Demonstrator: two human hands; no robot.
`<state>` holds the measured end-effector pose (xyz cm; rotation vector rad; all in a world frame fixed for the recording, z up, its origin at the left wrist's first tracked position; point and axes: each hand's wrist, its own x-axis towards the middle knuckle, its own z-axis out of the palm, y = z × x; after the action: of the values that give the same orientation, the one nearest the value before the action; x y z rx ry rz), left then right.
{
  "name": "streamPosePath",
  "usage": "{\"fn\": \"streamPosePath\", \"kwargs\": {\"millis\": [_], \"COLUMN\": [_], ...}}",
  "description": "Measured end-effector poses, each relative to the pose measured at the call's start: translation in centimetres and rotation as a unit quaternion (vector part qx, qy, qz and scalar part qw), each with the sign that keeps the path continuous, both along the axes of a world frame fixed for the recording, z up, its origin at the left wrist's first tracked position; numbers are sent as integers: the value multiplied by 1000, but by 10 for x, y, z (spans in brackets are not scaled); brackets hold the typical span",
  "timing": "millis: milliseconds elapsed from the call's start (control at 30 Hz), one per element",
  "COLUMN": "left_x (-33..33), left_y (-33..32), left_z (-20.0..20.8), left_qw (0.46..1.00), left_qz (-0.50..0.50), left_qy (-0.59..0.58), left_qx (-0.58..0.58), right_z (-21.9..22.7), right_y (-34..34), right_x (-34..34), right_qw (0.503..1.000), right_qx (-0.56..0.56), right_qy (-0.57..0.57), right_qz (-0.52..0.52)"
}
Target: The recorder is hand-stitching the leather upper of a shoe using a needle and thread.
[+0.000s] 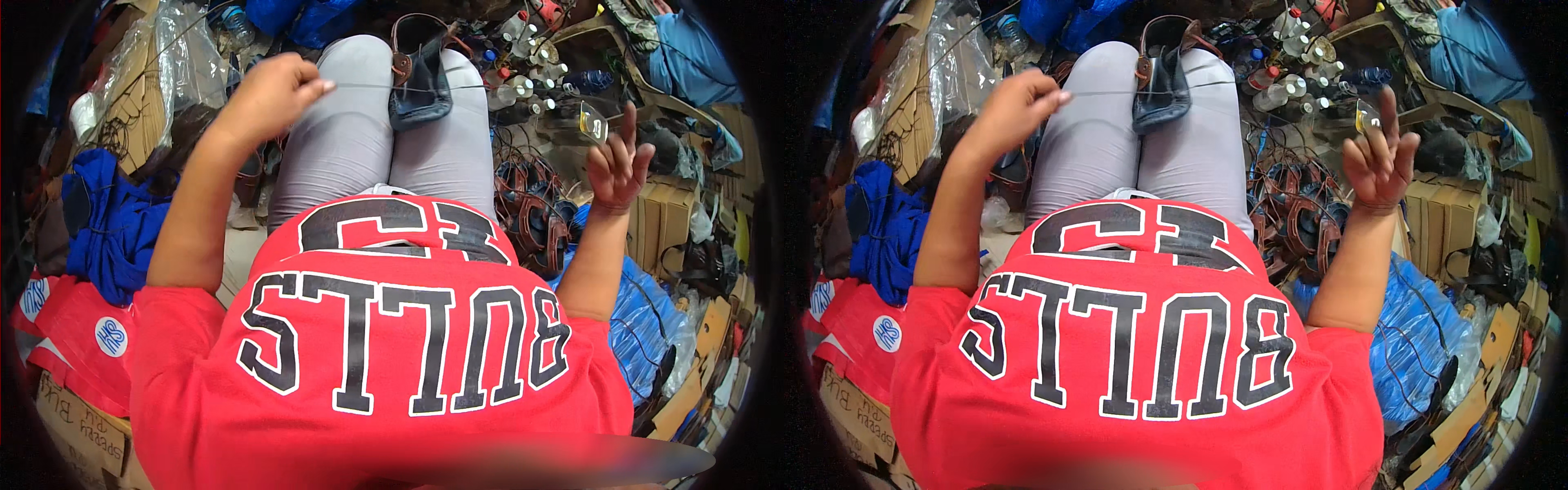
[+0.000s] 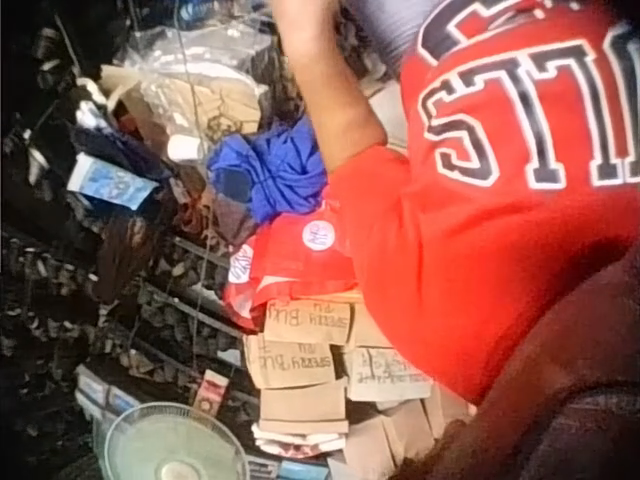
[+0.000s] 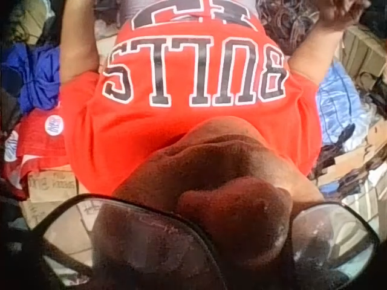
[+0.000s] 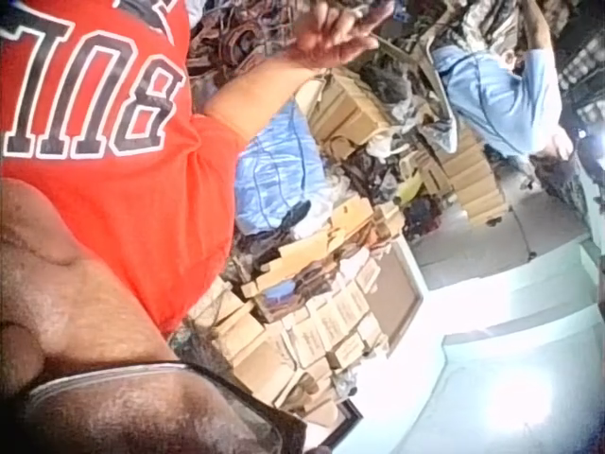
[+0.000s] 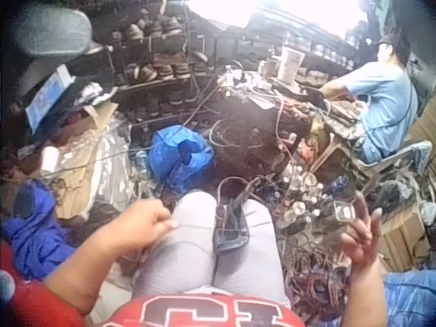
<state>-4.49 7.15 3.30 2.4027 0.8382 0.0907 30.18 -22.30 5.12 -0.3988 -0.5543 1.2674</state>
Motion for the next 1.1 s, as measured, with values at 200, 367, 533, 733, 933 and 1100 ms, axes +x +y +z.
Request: {"fn": "streamPosePath", "kwargs": {"millis": [200,367,533,733,933,1100], "left_x": [50,80,40,5,35,63], "left_y": [-2,-34,42,77,5,-68], "left_z": [-15,11,-54,-43,-18,-5], "left_qw": [691,517,588,858,969,981], "left_qz": [-43,182,149,187,-22,-167], "left_qy": [-468,-500,-422,-271,-244,-82], "left_qx": [-549,-670,-674,-395,-19,50], "right_z": [-25,-65,-96,-97,-40,15], "right_y": [23,33,-5,-32,23,146], "right_x": [-15,-52,-28,6,9,-72], "right_qw": [775,441,425,904,547,319], "right_qx": [-413,-370,-307,-384,-296,-30], "right_qy": [-478,-818,-842,-120,-720,-931], "right_qz": [31,-23,-129,-145,-308,-175]}}
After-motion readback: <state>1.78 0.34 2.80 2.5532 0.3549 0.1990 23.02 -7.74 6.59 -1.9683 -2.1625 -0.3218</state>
